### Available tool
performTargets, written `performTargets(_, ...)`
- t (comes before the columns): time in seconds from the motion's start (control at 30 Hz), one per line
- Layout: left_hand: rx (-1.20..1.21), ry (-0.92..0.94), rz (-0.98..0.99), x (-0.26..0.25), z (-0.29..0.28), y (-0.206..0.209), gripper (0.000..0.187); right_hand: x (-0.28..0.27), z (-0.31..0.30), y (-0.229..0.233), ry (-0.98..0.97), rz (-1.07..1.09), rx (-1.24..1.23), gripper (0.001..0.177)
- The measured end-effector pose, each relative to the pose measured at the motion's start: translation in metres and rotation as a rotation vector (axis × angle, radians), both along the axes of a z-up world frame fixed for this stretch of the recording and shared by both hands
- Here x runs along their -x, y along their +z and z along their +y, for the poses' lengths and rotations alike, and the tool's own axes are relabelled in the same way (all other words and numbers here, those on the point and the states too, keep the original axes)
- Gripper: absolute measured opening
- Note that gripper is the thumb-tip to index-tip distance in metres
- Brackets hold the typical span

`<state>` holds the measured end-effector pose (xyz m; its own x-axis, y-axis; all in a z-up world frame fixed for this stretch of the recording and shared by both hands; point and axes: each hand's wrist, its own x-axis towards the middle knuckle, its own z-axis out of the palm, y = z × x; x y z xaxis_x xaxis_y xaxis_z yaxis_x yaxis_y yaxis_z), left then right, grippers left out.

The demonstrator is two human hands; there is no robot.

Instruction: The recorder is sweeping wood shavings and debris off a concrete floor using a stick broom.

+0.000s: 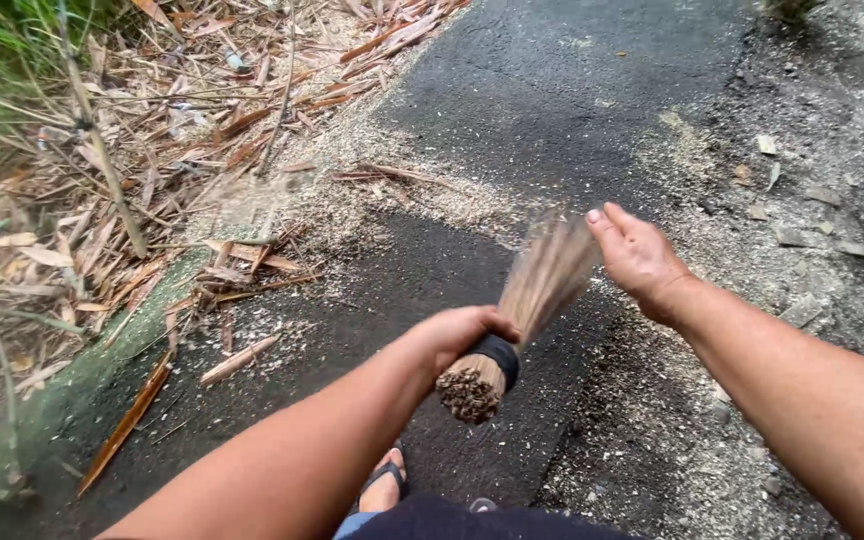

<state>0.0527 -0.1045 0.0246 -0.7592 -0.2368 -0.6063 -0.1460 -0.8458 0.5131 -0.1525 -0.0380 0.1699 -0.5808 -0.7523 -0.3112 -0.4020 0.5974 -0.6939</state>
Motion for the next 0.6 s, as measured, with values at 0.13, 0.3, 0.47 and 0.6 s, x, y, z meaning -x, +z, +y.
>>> performTargets(0.13, -0.011, -0.146, -0.043, 0.035, -0.008, -0.102, 0.030, 0.008, 0.009, -0.002, 0.021, 0.053, -0.040, 0.075)
performTargets(0.3, -0.006, -0.003, -0.263, -0.049, -0.069, -0.127, 0.017, 0.011, 0.012, -0.016, 0.042, 0.024, -0.065, 0.076)
performTargets(0.47, 0.088, 0.289, -0.235, -0.112, -0.118, -0.068, 0.018, 0.014, -0.021, -0.024, 0.081, 0.024, 0.062, 0.075)
performTargets(0.6, 0.186, 0.474, -0.334, -0.130, -0.102, 0.007, 0.029, 0.011, -0.056, -0.019, 0.129, 0.015, 0.087, 0.076)
